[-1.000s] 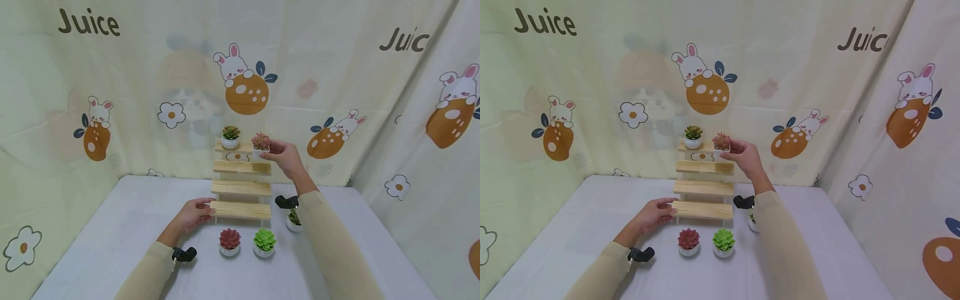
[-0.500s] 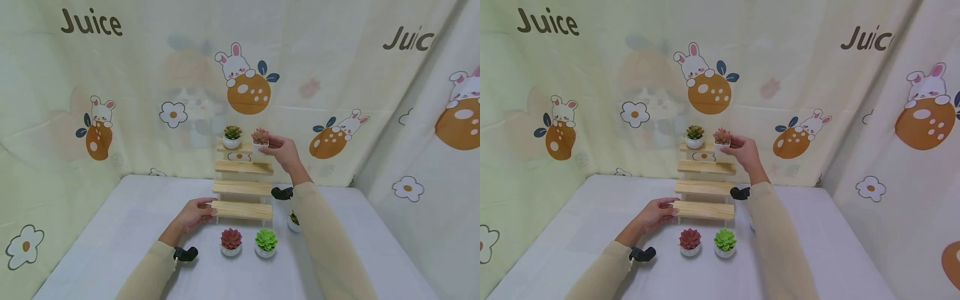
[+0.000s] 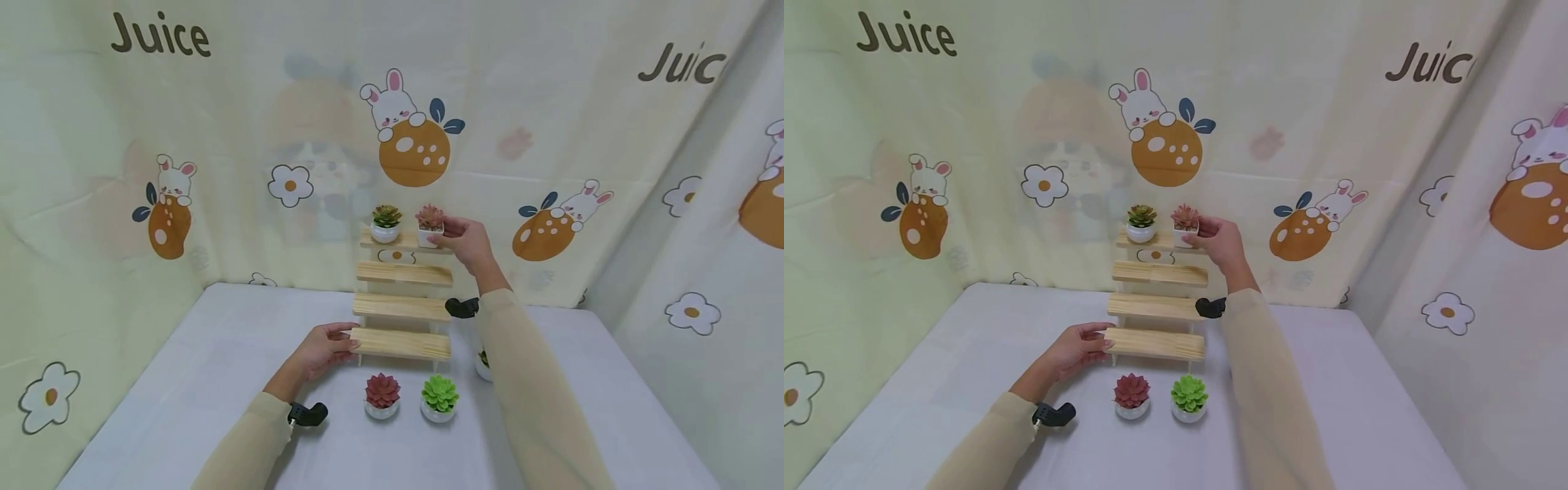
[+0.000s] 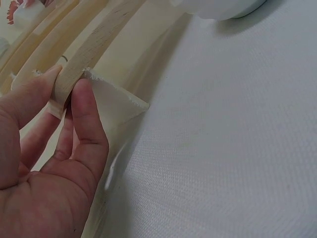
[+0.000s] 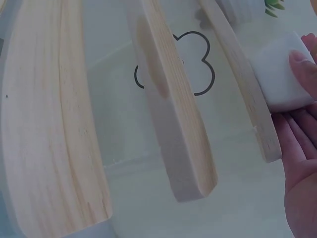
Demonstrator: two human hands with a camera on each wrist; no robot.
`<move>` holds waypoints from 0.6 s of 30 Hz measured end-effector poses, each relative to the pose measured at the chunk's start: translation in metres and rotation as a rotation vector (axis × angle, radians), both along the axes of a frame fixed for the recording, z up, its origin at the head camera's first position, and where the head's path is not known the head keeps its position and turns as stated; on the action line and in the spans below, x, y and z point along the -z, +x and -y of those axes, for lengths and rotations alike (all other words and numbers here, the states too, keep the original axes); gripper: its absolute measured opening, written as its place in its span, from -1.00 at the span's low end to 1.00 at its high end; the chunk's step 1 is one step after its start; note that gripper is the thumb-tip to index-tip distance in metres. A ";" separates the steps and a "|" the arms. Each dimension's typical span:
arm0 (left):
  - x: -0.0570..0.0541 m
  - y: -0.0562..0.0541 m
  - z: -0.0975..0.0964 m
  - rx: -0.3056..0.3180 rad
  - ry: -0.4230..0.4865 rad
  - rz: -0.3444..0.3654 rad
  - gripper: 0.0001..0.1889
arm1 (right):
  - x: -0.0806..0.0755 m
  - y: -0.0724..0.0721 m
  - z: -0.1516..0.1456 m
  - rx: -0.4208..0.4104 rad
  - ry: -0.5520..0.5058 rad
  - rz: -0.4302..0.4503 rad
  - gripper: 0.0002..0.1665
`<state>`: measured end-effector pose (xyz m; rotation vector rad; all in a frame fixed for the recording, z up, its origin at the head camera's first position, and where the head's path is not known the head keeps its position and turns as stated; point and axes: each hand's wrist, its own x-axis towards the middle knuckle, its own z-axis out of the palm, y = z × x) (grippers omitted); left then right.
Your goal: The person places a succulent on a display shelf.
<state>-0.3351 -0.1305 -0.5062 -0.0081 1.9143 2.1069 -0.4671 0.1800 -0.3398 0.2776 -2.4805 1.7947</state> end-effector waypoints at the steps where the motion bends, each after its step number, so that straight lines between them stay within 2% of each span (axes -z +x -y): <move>1: 0.000 0.000 0.000 0.001 0.000 0.000 -0.48 | 0.000 -0.001 0.000 0.004 0.000 -0.001 -0.17; 11: -0.003 0.000 0.000 0.001 0.005 0.022 -0.47 | 0.000 -0.004 0.000 -0.002 -0.001 0.008 -0.19; 18: -0.003 0.000 0.000 0.001 -0.005 0.007 -0.46 | 0.001 -0.002 0.000 -0.026 -0.009 0.009 -0.17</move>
